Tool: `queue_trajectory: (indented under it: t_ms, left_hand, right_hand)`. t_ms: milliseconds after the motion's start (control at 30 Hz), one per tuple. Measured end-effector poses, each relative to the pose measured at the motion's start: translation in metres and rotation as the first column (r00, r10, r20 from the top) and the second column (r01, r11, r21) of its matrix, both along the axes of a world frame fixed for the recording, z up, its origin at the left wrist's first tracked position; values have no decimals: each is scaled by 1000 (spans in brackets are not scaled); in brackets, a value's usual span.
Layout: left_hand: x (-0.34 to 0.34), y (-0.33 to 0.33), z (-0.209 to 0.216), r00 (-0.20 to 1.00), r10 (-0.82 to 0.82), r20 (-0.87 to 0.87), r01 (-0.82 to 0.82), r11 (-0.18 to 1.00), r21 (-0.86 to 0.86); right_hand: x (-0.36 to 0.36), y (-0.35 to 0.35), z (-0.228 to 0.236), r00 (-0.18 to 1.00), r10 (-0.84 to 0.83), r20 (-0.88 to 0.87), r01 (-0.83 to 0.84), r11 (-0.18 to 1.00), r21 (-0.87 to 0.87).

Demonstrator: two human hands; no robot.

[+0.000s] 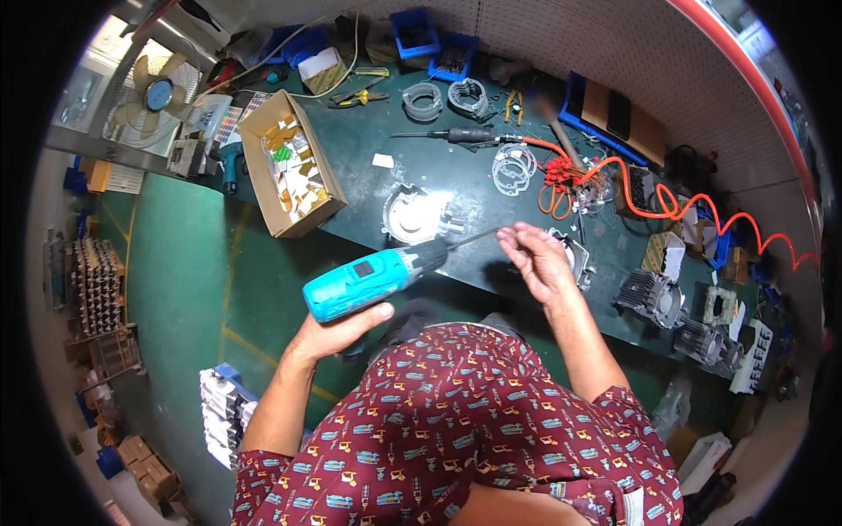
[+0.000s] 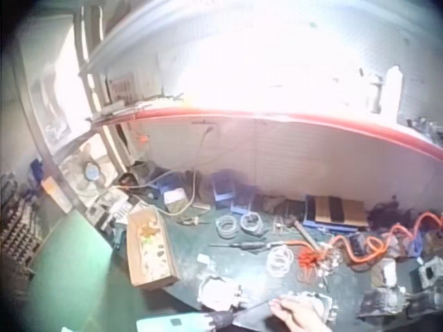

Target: The person uses a cordless drill to fasten screws into a metallic housing on a workbench, then switches to a pneumatic screwdriver to continue tightening screws. The person handles multiple similar housings and small fasteners throughout the sequence.

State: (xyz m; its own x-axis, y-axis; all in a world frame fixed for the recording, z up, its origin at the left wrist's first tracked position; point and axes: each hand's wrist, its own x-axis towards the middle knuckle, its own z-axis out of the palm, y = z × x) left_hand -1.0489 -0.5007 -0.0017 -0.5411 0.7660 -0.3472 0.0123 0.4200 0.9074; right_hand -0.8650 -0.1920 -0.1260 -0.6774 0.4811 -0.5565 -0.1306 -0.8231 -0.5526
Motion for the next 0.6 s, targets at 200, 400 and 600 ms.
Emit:
queue_trajectory:
  t_ms: [200,400,600]
  left_hand:
    - [-67,-48,-5,985,-13,170,15,1000,-12]
    - [-92,-61,-15,956,-9,293,0,1000,31]
    - [-99,-61,-4,921,45,386,-67,997,45]
  right_hand:
    - [-52,-59,22,997,0,76,-6,996,90]
    - [-75,-79,25,991,66,117,-86,982,170]
    - [-82,-74,20,981,192,33,-195,962,192]
